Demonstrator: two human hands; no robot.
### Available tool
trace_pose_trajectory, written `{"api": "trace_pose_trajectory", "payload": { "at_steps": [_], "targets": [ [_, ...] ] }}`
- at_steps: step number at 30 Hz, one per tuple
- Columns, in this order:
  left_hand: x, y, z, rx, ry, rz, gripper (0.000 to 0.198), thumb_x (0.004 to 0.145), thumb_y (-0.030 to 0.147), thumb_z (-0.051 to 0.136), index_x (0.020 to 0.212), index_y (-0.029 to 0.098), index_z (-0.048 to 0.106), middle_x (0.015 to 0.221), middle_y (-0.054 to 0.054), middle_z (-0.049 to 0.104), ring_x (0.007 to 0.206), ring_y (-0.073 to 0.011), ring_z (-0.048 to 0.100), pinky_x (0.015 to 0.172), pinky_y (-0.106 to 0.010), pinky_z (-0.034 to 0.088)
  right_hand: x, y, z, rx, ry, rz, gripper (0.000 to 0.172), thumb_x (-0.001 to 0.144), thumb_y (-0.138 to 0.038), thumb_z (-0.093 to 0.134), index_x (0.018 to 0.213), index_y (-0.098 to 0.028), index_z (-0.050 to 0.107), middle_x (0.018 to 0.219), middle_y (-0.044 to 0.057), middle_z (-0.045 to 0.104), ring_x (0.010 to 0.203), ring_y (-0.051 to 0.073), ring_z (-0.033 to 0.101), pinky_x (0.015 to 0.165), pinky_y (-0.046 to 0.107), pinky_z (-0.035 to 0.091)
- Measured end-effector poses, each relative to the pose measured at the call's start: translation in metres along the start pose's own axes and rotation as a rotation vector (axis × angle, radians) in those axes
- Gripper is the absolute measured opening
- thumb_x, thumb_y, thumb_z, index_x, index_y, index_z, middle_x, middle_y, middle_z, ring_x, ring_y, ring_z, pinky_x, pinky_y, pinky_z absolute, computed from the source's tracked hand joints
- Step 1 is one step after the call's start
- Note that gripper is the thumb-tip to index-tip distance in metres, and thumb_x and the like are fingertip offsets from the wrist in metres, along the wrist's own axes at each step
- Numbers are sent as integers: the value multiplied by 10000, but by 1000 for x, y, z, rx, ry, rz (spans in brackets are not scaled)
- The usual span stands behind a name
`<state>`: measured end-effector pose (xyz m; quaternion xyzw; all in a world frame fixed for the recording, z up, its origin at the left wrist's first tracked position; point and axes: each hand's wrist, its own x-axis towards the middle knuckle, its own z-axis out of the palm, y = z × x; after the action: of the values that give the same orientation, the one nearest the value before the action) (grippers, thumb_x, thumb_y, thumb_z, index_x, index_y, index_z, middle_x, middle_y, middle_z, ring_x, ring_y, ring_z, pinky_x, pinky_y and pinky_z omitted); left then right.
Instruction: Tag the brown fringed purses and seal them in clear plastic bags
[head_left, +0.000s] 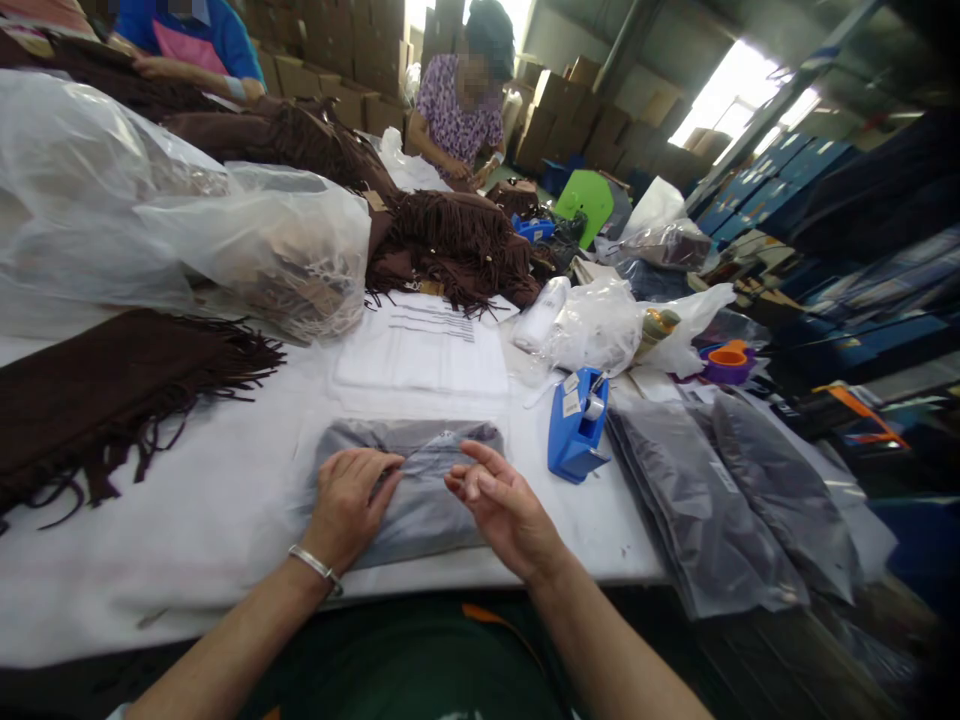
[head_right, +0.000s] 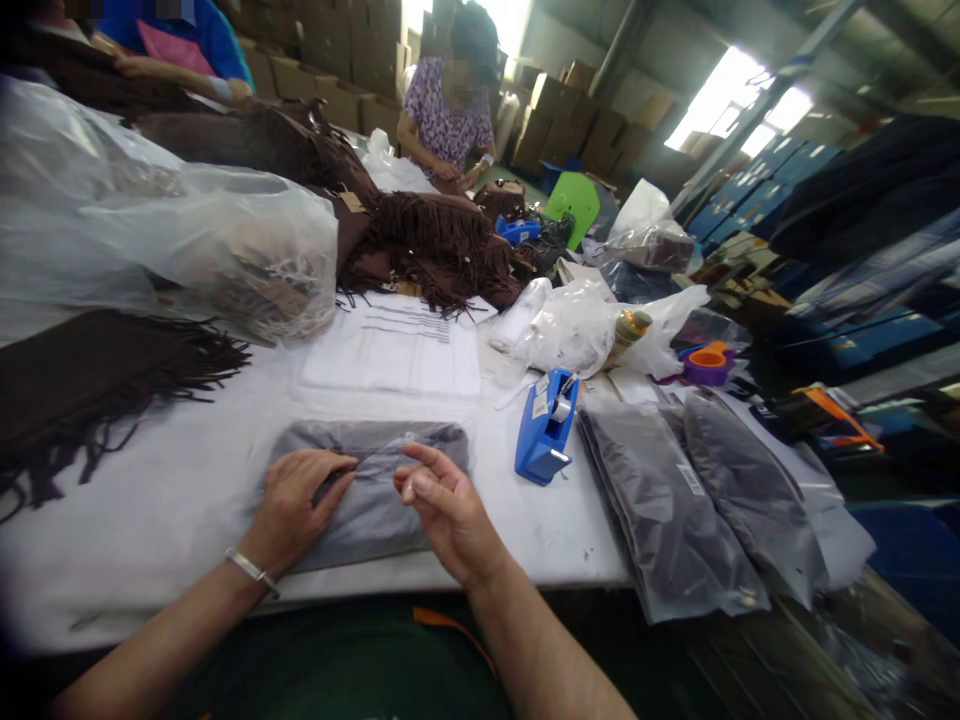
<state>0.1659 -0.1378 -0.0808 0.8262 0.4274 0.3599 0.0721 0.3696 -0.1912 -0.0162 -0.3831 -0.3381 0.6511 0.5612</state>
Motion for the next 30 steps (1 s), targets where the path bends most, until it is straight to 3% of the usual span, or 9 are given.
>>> {"api": "trace_pose_trajectory", "payload": {
  "at_steps": [2, 4, 10, 16, 20, 25, 28, 30],
  "targets": [
    [0, 11, -10, -80, 28, 10, 169, 897, 244, 515, 1045, 205, 587, 969, -42, 650, 952, -221, 578, 947, -437, 374, -13, 21, 12, 323, 59, 61, 341, 782, -264, 675, 1117, -235, 618, 727, -32, 559, 957, 146, 569, 1015, 360, 372],
    [0, 27, -20, -153, 19, 23, 200, 892, 226, 519, 1083, 214, 576, 1009, -39, 647, 999, -211, 574, 1003, -440, 353, -19, 34, 19, 481, 86, 122, 336, 781, -221, 680, 1111, -224, 618, 742, -32, 551, 977, 143, 562, 1014, 353, 378],
    [-4, 62, -38, -221, -29, 47, 178, 882, 203, 539, 1048, 232, 597, 1003, -42, 652, 989, -203, 581, 1034, -459, 325, -22, 38, 25, 567, 101, 189, 379, 762, -195, 680, 1131, -236, 603, 757, -34, 559, 840, 127, 569, 898, 285, 446],
    [-9, 67, -37, -236, 9, 73, 218, 861, 166, 583, 1066, 238, 579, 967, -27, 659, 975, -200, 576, 1023, -452, 335, -28, 42, 28, 546, 125, 183, 389, 782, -216, 665, 1162, -246, 589, 803, -26, 612, 848, 125, 586, 876, 265, 454],
    [-14, 73, -37, -294, -3, -16, 194, 857, 158, 564, 1042, 218, 565, 992, -51, 631, 993, -213, 556, 963, -420, 386, -29, 45, 29, 515, 157, 133, 382, 791, -239, 670, 1164, -262, 586, 914, -12, 650, 933, 139, 591, 933, 297, 434],
    [-16, 76, -33, -369, 5, -151, 122, 853, 287, 606, 942, 213, 570, 919, -54, 611, 933, -216, 552, 863, -378, 436, -30, 51, 35, 405, 192, 58, 387, 809, -286, 664, 1185, -258, 578, 979, 9, 665, 974, 152, 595, 990, 323, 396],
    [-15, 75, -32, -473, 9, -254, 87, 874, 280, 572, 818, 213, 575, 830, -23, 607, 842, -183, 565, 822, -336, 443, -32, 55, 36, 217, 217, 12, 404, 850, -320, 615, 1244, -271, 539, 1064, 30, 666, 1088, 183, 562, 1035, 380, 362],
    [-13, 75, -35, -612, -40, -384, 122, 865, 299, 580, 782, 209, 582, 814, -15, 611, 816, -175, 570, 800, -314, 446, -33, 54, 31, -79, 194, -89, 417, 893, -305, 555, 1303, -292, 487, 1119, 34, 662, 1202, 201, 493, 1076, 437, 314]
  ]
}}
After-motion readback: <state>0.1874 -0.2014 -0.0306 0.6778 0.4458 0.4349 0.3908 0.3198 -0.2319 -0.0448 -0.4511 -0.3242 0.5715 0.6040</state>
